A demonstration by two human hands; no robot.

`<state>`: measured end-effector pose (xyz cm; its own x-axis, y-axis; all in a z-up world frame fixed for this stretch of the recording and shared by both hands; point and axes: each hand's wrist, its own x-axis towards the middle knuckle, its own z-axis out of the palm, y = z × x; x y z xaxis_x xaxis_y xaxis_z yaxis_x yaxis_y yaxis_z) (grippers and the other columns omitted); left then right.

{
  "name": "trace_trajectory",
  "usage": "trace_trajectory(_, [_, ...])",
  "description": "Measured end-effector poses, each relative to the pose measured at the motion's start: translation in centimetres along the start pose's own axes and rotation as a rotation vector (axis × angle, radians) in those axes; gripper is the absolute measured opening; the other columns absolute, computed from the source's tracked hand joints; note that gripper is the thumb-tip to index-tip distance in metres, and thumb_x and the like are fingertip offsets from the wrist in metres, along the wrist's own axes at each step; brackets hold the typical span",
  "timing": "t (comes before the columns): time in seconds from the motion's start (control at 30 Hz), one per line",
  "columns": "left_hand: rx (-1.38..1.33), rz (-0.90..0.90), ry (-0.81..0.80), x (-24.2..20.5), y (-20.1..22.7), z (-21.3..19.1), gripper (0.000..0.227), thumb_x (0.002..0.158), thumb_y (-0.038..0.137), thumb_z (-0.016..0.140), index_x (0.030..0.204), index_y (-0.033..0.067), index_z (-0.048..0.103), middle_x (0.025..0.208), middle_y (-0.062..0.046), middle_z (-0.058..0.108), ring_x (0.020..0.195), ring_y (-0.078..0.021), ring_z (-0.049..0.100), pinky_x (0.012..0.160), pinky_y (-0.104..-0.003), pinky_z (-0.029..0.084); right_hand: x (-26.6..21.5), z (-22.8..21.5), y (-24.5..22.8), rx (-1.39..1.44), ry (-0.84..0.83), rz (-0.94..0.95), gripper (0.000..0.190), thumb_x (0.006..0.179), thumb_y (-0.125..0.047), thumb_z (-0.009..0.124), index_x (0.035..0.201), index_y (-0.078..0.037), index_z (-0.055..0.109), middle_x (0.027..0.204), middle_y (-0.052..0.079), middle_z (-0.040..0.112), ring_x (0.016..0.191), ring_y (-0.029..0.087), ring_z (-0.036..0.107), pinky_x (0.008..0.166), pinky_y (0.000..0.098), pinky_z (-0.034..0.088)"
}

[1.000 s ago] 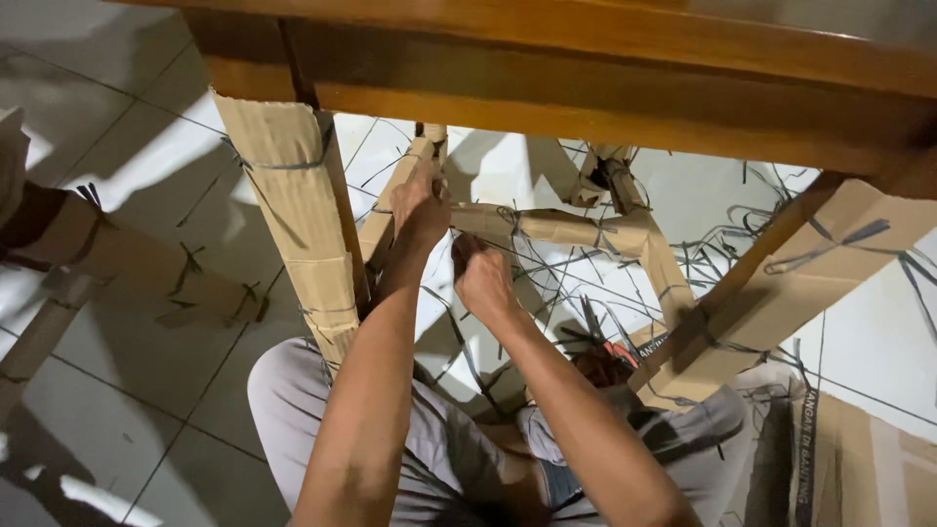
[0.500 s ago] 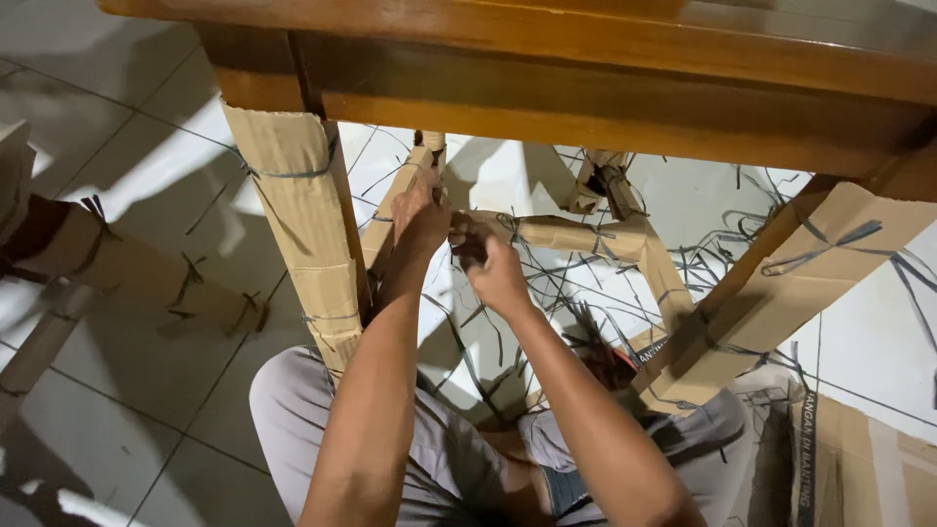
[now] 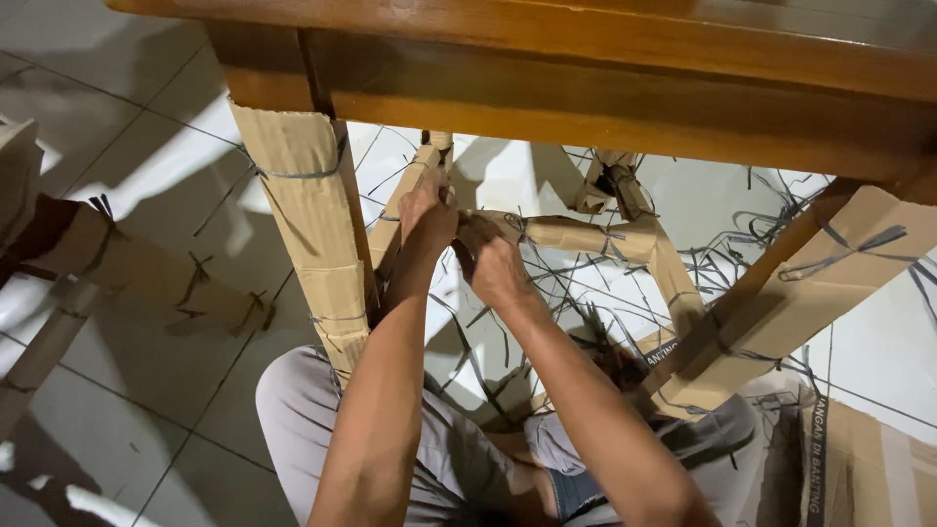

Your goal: Unwrapping a wooden stool by removing cardboard protectors and plastic ties.

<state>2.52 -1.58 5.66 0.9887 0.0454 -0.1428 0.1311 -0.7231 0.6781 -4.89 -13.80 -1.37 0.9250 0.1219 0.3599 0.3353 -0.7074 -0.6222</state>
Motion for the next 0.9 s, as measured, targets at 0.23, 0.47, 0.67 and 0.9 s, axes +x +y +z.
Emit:
trace_trajectory(0.23, [0.006, 0.029, 0.036, 0.8, -0.5, 0.2, 0.014, 0.101, 0.024, 0.058, 0.113, 0.0171, 0.062, 0.11, -0.017, 0.075, 0.112, -0.0419, 0.069, 0.099, -0.057, 0.055, 1.8, -1.7, -0.7, 0.128, 0.017, -0.025, 0.035, 0.093, -0.011, 0.057, 0.121, 0.003, 0.072, 0.101, 0.034, 0.071, 0.1, 0.056, 0.065, 0.079, 0.0579, 0.057])
trace_trajectory(0.47, [-0.024, 0.0, 0.021, -0.3, 0.7, -0.6, 0.014, 0.102, 0.026, 0.058, 0.11, 0.0166, 0.064, 0.109, -0.015, 0.076, 0.115, -0.0398, 0.068, 0.101, -0.055, 0.053, -1.4, 6.6, 9.6, 0.184, 0.057, 0.001, 0.03, 0.094, -0.017, 0.065, 0.117, 0.002, 0.073, 0.093, 0.027, 0.072, 0.088, 0.049, 0.067, 0.069, 0.0503, 0.057])
trace_trajectory(0.67, [-0.177, 0.147, 0.141, -2.2, -0.6, -0.2, 0.022, 0.101, 0.023, 0.061, 0.121, 0.0152, 0.059, 0.11, -0.018, 0.073, 0.115, -0.041, 0.066, 0.108, -0.059, 0.047, -1.2, 1.4, 8.1, 0.204, -0.084, 0.141, 0.028, 0.095, -0.016, 0.067, 0.11, 0.007, 0.072, 0.085, 0.028, 0.071, 0.086, 0.049, 0.068, 0.072, 0.0538, 0.054])
trace_trajectory(0.9, [0.035, 0.332, 0.366, -4.4, -2.7, 0.9, 0.038, 0.095, 0.013, 0.073, 0.127, 0.0065, 0.054, 0.116, -0.019, 0.067, 0.12, -0.0375, 0.064, 0.123, -0.055, 0.031, -0.4, -0.1, 6.6, 0.175, -0.161, 0.221, 0.027, 0.096, -0.016, 0.063, 0.102, 0.008, 0.074, 0.084, 0.028, 0.072, 0.085, 0.045, 0.07, 0.076, 0.0532, 0.054])
